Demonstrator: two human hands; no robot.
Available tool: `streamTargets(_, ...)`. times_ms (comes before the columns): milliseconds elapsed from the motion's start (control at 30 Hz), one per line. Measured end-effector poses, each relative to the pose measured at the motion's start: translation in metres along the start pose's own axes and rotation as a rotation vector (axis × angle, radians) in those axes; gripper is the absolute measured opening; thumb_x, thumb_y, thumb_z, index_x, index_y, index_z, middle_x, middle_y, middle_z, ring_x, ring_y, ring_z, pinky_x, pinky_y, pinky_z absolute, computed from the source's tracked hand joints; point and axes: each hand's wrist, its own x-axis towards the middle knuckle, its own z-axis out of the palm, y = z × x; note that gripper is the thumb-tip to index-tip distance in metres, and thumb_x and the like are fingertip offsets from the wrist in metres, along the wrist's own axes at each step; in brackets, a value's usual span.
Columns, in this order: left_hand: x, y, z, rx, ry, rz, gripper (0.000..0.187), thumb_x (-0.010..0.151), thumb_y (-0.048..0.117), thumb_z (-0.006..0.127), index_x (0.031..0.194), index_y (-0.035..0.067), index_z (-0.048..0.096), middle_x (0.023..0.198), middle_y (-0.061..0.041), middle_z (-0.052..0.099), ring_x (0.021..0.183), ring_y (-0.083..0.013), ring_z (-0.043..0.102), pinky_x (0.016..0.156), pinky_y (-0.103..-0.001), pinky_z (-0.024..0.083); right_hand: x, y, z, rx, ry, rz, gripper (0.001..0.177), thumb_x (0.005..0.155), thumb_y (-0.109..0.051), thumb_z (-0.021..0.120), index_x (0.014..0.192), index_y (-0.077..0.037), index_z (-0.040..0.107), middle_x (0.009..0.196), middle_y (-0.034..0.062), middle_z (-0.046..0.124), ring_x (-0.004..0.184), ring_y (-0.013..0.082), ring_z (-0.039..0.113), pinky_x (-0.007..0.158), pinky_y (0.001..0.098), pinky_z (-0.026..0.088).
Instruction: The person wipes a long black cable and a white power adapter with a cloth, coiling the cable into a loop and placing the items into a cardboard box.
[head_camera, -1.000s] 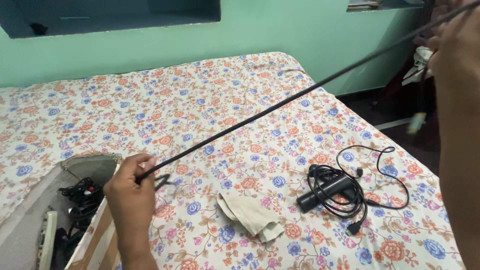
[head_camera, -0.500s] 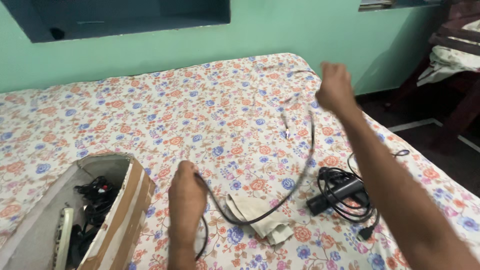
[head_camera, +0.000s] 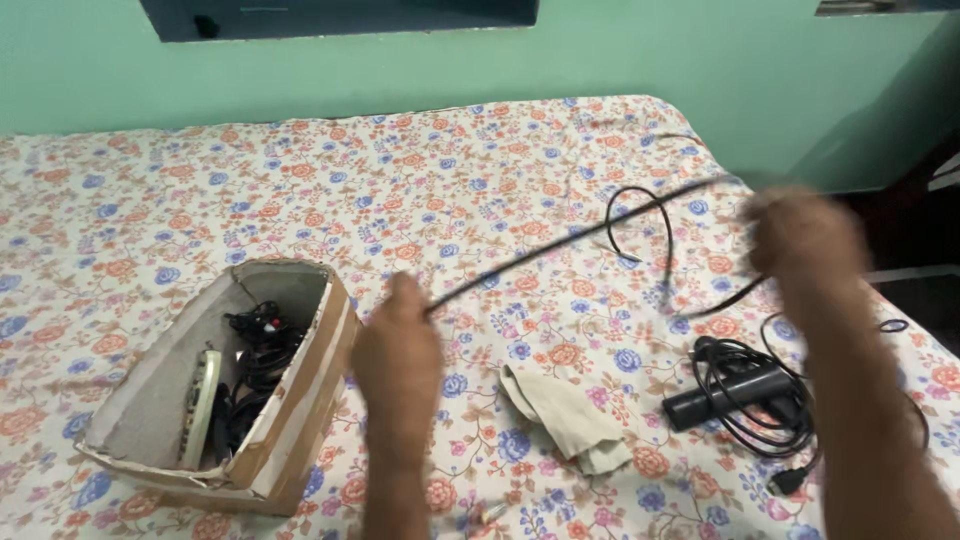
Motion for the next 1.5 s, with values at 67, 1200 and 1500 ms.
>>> streamTargets(67, 0.004, -0.019, -0.015, -0.068, -0.054, -0.064, 0.016, 0.1, 0.016, 0.058, 0.114, 0.015, 0.066, 0.082, -0.006, 0.073, 0.064, -0.0195, 0.071, 0.049, -0.034, 0.054, 0.03, 0.006, -0.041, 0.003, 0.12, -0.106, 0.031, 0.119, -0.031, 0.056, 0.1, -0.007, 0.062, 0.077, 0.0008, 0.052, 0.061, 0.0104, 0.046, 0.054, 0.0274, 0.041)
streamTargets(1200, 0.026, -0.053, 0.094, -0.381, -0.214, 0.014, 0.028, 0.104, 0.011, 0.054, 0.129, 0.012, 0.064, 0.081, -0.013, 0.067, 0.069, -0.0204, 0.063, 0.063, -0.036, 0.05, -0.08, 0.057, 0.13, 0.459, -0.202, 0.772, 0.05, 0.097, -0.023, 0.056, 0.145, -0.026, 0.041, 0.113, 0.0171, 0.066, 0.081, 0.0243, 0.068, 0.064, 0.0382, 0.062)
streamTargets(1500, 0.004, 0.001, 0.062, -0.601, -0.183, 0.08, 0.024, 0.093, 0.015, 0.069, 0.116, 0.006, 0.07, 0.076, -0.008, 0.073, 0.064, -0.0157, 0.063, 0.06, -0.032, 0.052, -0.059, 0.071, 0.12, 1.011, 0.145, 0.739, 0.052, 0.1, -0.027, 0.053, 0.137, 0.009, 0.045, 0.098, 0.0216, 0.066, 0.069, 0.0241, 0.071, 0.055, 0.0325, 0.063)
